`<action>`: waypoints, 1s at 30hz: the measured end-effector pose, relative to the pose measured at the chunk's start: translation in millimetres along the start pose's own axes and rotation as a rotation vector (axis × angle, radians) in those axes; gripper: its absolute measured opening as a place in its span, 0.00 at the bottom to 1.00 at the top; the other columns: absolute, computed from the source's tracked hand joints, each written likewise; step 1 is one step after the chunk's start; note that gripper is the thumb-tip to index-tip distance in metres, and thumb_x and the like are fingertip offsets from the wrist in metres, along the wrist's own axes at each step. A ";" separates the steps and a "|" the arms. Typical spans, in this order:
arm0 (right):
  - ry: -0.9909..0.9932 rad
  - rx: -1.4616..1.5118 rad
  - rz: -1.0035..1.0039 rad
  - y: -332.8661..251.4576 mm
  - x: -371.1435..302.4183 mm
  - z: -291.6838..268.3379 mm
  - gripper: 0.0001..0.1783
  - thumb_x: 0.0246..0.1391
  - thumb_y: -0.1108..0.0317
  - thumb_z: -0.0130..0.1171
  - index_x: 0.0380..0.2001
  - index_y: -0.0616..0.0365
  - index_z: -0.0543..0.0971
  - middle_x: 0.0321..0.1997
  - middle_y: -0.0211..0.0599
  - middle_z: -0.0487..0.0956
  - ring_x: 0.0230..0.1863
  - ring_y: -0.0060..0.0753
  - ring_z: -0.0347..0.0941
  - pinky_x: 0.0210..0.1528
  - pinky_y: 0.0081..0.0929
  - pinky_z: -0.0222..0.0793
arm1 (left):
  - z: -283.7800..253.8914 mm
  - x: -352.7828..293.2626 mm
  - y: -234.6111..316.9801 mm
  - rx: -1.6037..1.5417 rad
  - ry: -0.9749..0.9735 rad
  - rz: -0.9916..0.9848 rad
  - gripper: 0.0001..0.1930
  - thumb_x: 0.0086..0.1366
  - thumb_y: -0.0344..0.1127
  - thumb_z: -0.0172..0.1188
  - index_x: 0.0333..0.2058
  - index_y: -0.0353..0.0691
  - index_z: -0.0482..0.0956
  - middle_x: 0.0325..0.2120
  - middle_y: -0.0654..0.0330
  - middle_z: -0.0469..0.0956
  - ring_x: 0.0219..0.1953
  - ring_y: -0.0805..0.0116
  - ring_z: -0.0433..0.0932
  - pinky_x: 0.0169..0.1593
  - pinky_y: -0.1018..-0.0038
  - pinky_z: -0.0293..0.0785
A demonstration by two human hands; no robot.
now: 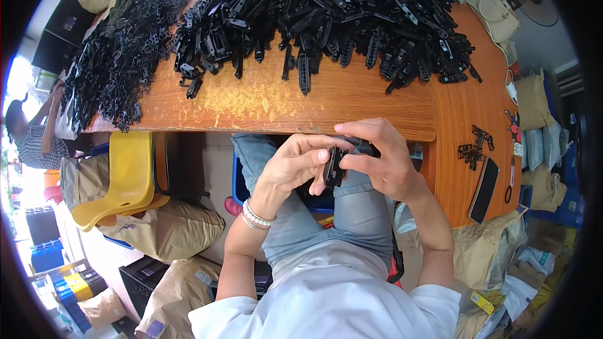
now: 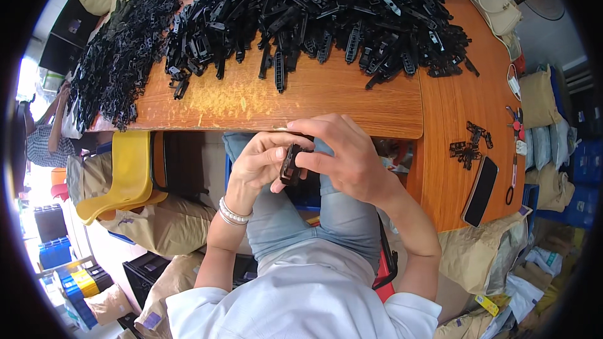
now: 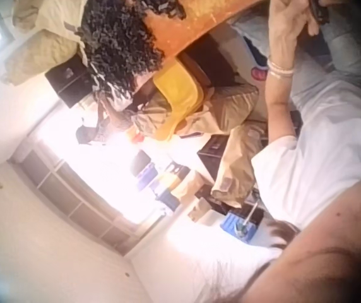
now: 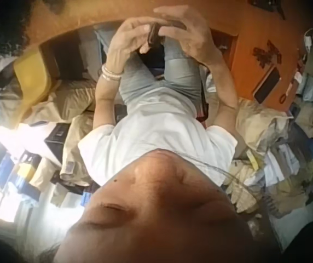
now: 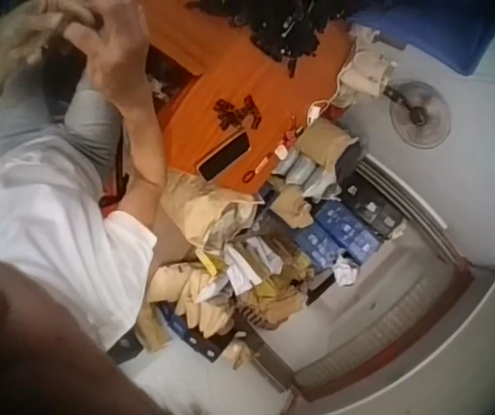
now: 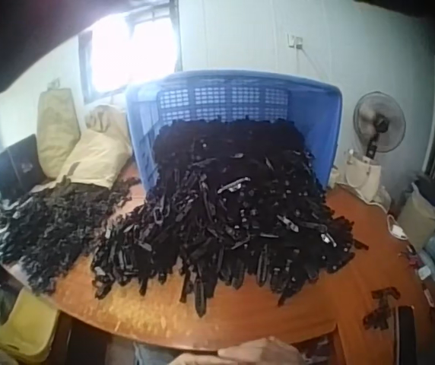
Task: Assembling small black plastic mechanical components at a workbench.
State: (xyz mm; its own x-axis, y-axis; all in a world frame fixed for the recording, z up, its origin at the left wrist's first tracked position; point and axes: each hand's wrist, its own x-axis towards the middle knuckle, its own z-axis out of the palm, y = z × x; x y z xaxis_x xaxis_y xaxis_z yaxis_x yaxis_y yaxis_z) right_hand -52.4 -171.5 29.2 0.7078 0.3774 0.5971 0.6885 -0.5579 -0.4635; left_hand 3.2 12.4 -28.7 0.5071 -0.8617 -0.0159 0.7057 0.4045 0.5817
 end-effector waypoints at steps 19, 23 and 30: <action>0.472 0.401 0.689 -10.0 -38.3 26.0 0.07 0.51 0.77 0.53 0.30 0.74 0.74 0.35 0.41 0.72 0.33 0.24 0.71 0.37 0.20 0.69 | -78.9 64.8 123.5 1.596 0.802 0.822 0.04 0.52 0.26 0.60 0.29 0.35 0.79 0.20 0.59 0.73 0.20 0.72 0.72 0.26 0.80 0.67; 0.524 0.549 0.735 -9.5 -39.6 32.3 0.05 0.51 0.77 0.54 0.28 0.71 0.74 0.31 0.39 0.72 0.30 0.24 0.71 0.33 0.20 0.71 | -71.0 100.9 149.1 1.831 0.819 0.838 0.04 0.50 0.30 0.60 0.26 0.36 0.78 0.22 0.57 0.73 0.24 0.61 0.74 0.29 0.72 0.70; 0.459 0.652 0.817 -11.7 -39.5 38.9 0.08 0.50 0.74 0.56 0.28 0.71 0.75 0.31 0.39 0.73 0.31 0.24 0.70 0.33 0.20 0.71 | -77.0 157.4 176.8 2.116 0.838 0.929 0.06 0.50 0.32 0.59 0.24 0.36 0.78 0.25 0.53 0.74 0.28 0.55 0.75 0.32 0.65 0.71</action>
State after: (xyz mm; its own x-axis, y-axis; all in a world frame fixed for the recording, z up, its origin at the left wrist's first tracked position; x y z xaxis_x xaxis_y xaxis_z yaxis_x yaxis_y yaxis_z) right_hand -82.2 -151.2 -14.4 0.9496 -0.3026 0.0819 0.0947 0.0277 -0.9951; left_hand 245.9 -28.1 9.1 0.6305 -0.2693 0.7280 -0.6407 -0.7100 0.2922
